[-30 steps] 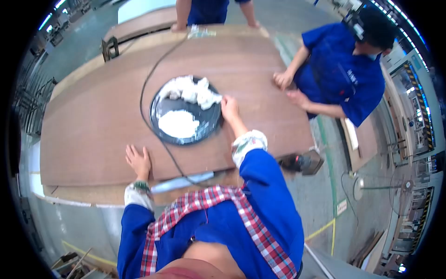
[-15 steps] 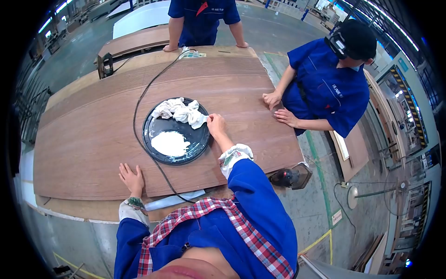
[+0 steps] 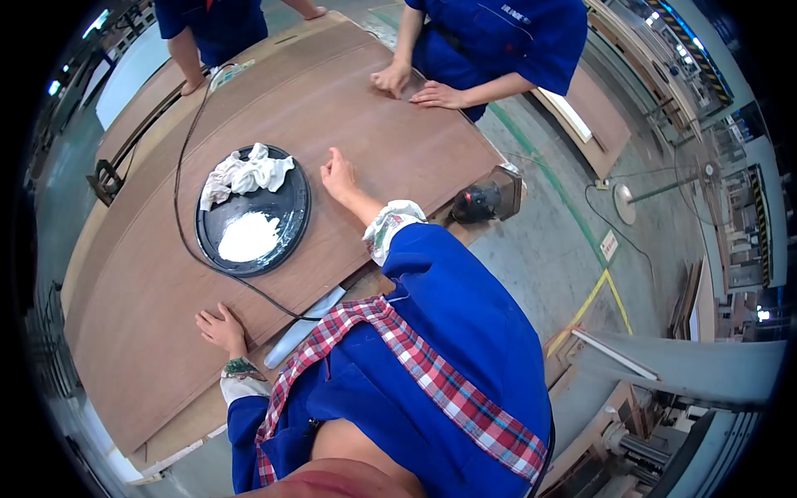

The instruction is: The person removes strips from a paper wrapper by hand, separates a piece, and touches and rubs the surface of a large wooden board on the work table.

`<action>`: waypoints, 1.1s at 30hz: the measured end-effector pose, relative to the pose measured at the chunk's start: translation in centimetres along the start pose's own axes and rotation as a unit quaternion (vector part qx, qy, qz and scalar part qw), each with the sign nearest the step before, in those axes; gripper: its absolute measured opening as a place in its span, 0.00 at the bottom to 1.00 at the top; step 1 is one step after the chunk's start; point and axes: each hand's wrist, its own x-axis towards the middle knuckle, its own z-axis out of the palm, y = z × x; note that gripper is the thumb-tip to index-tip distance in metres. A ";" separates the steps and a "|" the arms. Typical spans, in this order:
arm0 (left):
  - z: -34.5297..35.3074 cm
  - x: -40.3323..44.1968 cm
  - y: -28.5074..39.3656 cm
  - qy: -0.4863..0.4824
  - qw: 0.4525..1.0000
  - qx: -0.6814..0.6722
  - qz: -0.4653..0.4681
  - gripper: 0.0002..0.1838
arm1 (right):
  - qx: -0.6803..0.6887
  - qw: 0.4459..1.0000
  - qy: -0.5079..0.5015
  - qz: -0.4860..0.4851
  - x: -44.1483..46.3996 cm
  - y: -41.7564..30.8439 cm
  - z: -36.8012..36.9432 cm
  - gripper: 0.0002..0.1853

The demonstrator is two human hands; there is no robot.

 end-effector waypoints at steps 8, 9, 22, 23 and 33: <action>0.5 0.2 -0.8 -0.017 1.000 0.001 -0.004 0.36 | 0.021 0.988 0.099 0.119 2.2 6.9 -7.1 0.37; 0.4 0.2 -0.9 -0.020 1.000 0.007 -0.003 0.36 | 0.015 0.987 0.118 0.110 3.2 9.6 -6.1 0.38; -2.8 -0.2 -1.1 -0.045 0.999 0.003 -0.015 0.36 | -0.161 0.943 -0.050 0.287 7.4 3.0 -16.0 0.48; -2.8 -0.3 -1.2 -0.042 0.999 0.003 -0.015 0.36 | -0.172 0.942 -0.045 0.285 7.6 3.3 -15.8 0.48; -3.1 -0.4 -2.9 -0.042 0.999 0.021 -0.009 0.35 | -0.207 0.940 -0.031 0.269 8.8 5.9 -13.4 0.45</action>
